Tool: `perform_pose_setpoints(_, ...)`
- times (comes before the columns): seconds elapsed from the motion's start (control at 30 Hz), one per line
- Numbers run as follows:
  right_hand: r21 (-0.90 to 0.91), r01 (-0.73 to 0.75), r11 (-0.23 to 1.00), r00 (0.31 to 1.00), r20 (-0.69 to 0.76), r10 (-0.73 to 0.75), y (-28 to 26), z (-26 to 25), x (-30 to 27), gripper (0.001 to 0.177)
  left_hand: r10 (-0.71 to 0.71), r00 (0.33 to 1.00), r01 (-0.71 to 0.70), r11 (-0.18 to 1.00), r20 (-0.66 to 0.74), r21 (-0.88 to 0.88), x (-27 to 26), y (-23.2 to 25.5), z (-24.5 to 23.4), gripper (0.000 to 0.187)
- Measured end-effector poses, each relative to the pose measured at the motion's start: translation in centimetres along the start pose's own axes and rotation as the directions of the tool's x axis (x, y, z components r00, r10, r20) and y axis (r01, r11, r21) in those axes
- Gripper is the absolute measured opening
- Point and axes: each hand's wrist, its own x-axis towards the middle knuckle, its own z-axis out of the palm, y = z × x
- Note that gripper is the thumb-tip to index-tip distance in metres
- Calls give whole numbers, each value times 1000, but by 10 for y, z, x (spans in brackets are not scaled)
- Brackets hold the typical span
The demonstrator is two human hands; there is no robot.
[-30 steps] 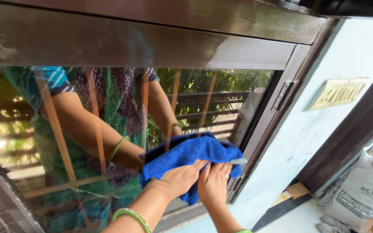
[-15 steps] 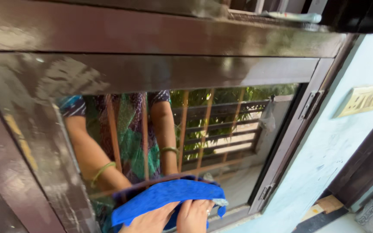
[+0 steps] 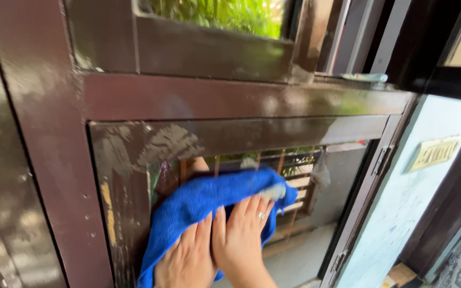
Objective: The person wipes a dark-framed window with a blue cloth using both hands. They clean the vertical frame and the glass pane in a repetitive motion, moving from the top section down to the lower frame.
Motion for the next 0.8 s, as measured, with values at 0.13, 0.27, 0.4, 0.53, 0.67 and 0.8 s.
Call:
perform_pose_setpoints(0.13, 66, -4, 998, 1000, 12, 4, -13, -18, 39, 70, 29, 1000, -29, 999, 10, -18, 22, -13, 17, 56)
perform_pose_setpoints(0.27, -62, 13, 998, 999, 54, -9, 3, -7, 33, 68, -50, 761, 179, 975, 647, -135, 19, -21, 29, 60)
perform_pose_setpoints(0.4, -59, 101, 993, 995, 6, -101, 20, 5, 10, 67, 145, 989, -143, 986, -18, 81, 5, -14, 33, 58)
perform_pose_setpoints(0.53, -120, 105, 987, 992, 79, -96, 29, 12, -20, 55, 152, 988, -148, 983, -30, 109, -23, -10, 42, 59)
perform_pose_setpoints(0.67, -155, 5, 988, 955, 295, 41, 43, 19, -50, 50, 171, 984, -167, 983, -51, 80, -54, -9, 53, 57)
perform_pose_setpoints(0.8, -233, 73, 970, 968, 250, -13, 66, 42, -83, 60, 168, 985, -166, 984, -31, 61, -66, -13, 54, 53)
